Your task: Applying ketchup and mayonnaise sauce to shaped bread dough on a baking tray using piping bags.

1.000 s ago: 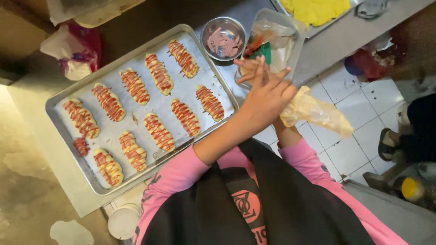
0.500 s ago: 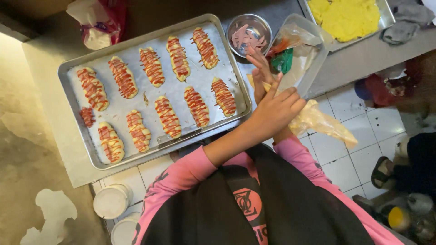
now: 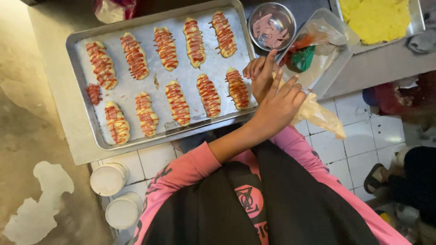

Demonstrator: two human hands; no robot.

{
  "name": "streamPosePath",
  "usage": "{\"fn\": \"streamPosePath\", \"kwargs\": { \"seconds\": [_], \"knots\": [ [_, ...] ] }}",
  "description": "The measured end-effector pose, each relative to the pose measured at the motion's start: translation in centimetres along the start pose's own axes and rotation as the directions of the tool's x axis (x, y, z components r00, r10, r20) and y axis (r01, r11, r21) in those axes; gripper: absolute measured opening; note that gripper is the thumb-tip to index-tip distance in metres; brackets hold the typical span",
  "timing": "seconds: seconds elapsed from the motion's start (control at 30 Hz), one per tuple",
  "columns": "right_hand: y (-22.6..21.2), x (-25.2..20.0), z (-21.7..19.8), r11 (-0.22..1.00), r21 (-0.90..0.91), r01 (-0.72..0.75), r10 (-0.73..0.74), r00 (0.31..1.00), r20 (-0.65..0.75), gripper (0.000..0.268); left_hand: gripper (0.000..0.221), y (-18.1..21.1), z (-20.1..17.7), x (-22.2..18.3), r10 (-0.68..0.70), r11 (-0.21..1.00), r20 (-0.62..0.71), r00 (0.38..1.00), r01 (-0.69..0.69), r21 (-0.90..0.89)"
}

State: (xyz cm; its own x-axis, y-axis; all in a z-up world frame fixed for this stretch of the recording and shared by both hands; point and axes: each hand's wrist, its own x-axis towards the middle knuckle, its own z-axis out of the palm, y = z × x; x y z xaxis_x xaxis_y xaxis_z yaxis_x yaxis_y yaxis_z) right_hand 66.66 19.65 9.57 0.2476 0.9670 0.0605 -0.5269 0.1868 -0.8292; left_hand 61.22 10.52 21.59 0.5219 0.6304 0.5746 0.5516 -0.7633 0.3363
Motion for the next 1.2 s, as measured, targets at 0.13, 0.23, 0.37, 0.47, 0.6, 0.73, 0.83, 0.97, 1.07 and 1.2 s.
{"fn": "streamPosePath", "kwargs": {
  "seconds": [0.13,0.23,0.37,0.47,0.6,0.73,0.83,0.97,1.07,1.2],
  "knots": [
    [3.0,3.0,-2.5,0.994,-0.059,-0.091,0.096,0.992,0.086,0.069,0.039,-2.1,-0.5,-3.3,-0.073,0.997,0.077,0.994,0.075,-0.018],
    [3.6,4.9,-2.9,0.973,-0.06,-0.224,0.23,0.96,0.162,0.078,0.062,-4.2,-1.6,-7.6,-0.106,0.992,0.145,0.984,0.114,-0.046],
    [5.7,6.9,-3.3,0.951,-0.116,-0.287,0.302,0.943,0.143,0.079,0.056,-8.0,-5.2,-16.3,-0.253,0.964,0.191,0.948,0.265,-0.035],
    [7.4,7.4,-3.0,0.943,-0.155,-0.294,0.317,0.935,0.159,0.076,0.046,-10.5,-9.0,-23.0,-0.451,0.892,0.066,0.89,0.452,-0.007],
    [8.8,6.8,-1.6,0.941,-0.16,-0.299,0.324,0.932,0.162,0.075,0.038,-12.0,-12.7,-31.8,-0.766,0.623,-0.291,0.573,0.774,-0.115],
    [10.3,6.5,-1.6,0.95,-0.154,-0.273,0.298,0.939,0.173,0.075,0.031,-13.7,-13.8,-39.1,-0.8,0.451,-0.536,0.269,0.859,-0.242],
    [10.8,6.7,-2.2,0.954,-0.186,-0.236,0.269,0.946,0.181,0.073,0.03,-15.7,-13.9,-43.1,-0.795,0.338,-0.606,-0.03,0.807,-0.483],
    [10.5,7.6,-4.7,0.949,-0.2,-0.245,0.272,0.955,0.121,0.07,0.035,-18.5,-15.0,-45.9,-0.751,0.31,-0.657,-0.067,0.842,-0.441],
    [9.6,8.0,-5.6,0.953,-0.15,-0.262,0.274,0.959,0.07,0.066,0.037,-22.1,-15.9,-48.7,-0.709,0.279,-0.698,-0.099,0.87,-0.407],
    [8.8,8.0,-5.8,0.952,-0.133,-0.275,0.283,0.958,0.05,0.063,0.033,-29.2,-15.4,-55.2,-0.626,0.367,-0.778,-0.056,0.859,-0.358]
  ]
}}
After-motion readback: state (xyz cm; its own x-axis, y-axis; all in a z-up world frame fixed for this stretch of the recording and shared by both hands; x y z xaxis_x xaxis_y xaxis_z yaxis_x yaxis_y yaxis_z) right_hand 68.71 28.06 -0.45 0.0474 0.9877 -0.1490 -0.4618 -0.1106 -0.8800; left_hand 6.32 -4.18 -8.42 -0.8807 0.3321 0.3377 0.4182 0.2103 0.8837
